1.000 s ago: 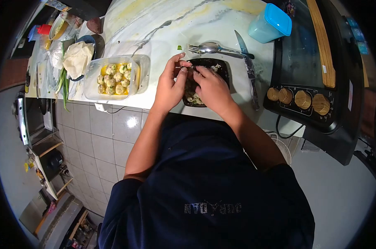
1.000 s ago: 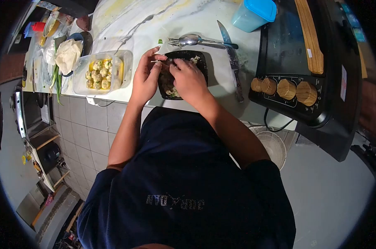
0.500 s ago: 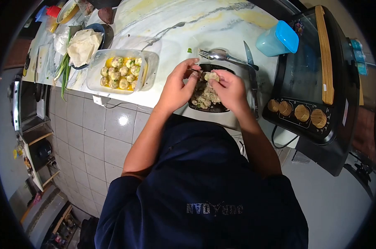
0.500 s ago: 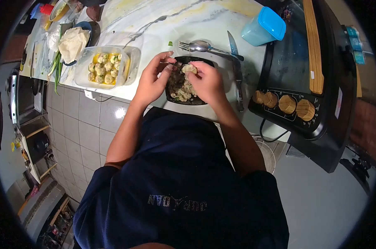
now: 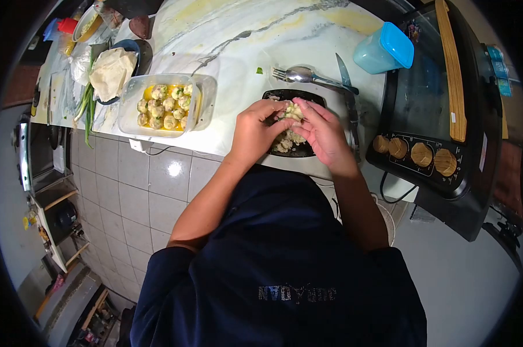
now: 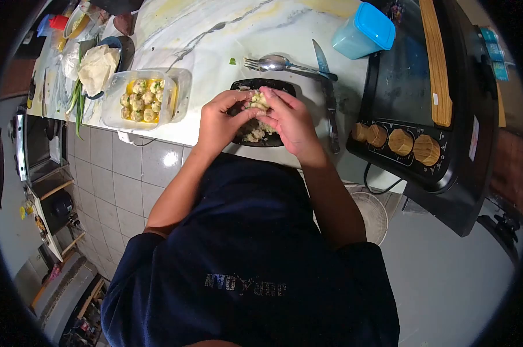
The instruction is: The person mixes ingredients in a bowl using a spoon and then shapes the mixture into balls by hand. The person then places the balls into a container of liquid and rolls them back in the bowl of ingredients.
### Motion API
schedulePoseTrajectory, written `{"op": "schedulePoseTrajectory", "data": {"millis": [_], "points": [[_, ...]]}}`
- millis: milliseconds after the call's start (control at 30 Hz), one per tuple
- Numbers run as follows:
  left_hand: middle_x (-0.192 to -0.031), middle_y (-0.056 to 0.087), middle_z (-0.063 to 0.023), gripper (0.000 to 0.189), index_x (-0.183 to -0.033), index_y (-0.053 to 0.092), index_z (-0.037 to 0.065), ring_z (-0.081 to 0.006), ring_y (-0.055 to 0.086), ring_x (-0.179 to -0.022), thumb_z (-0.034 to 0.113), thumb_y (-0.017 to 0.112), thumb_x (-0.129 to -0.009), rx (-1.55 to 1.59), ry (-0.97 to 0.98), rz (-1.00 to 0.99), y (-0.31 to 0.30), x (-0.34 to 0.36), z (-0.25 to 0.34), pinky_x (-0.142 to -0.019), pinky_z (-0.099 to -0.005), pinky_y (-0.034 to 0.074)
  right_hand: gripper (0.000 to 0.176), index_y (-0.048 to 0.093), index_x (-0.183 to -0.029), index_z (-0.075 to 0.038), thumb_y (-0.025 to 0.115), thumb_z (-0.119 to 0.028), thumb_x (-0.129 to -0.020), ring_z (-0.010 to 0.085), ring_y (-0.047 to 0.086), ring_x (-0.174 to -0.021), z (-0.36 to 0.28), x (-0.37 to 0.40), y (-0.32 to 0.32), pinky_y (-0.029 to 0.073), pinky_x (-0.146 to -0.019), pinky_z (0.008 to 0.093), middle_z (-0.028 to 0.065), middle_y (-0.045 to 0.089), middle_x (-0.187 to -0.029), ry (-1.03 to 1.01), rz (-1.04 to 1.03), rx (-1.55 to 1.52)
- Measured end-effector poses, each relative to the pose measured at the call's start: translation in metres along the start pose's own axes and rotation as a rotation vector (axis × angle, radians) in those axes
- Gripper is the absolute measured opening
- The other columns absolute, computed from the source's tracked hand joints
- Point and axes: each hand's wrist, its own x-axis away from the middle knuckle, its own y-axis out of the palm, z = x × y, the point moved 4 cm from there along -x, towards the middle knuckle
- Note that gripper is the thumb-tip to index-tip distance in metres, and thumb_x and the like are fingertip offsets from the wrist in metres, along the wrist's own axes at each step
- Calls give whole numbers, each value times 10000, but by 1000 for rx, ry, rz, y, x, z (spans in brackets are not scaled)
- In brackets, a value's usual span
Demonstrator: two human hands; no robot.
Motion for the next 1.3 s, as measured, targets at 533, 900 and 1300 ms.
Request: {"op": "schedulePoseTrajectory", "data": {"millis": [533,900,1300], "points": [[-984,695,-113,273,-1036,704,15,-174,667,-863,76,761,-775,34,-8,-117,-6,0,3,-787,-283,523,337,555,-1221,27,602,-146,-936,140,616,-1002,0,4,-5,505,-898,285,77,625,-1111,-26,-140,85],[-1014,704,-132,279,-1009,706,17,-250,694,-898,41,762,-737,-23,153,45,0,4,10,-777,-306,550,254,587,-1119,9,623,-144,-919,157,642,-949,6,6,4,503,-834,253,84,648,-1042,-7,-47,34],[-932,711,-124,242,-951,715,21,-254,697,-817,12,764,-714,-90,188,88,3,7,5,-709,-304,555,382,512,-1259,62,562,-177,-966,67,577,-892,7,6,7,476,-785,222,45,628,-1004,-129,-76,216]]}}
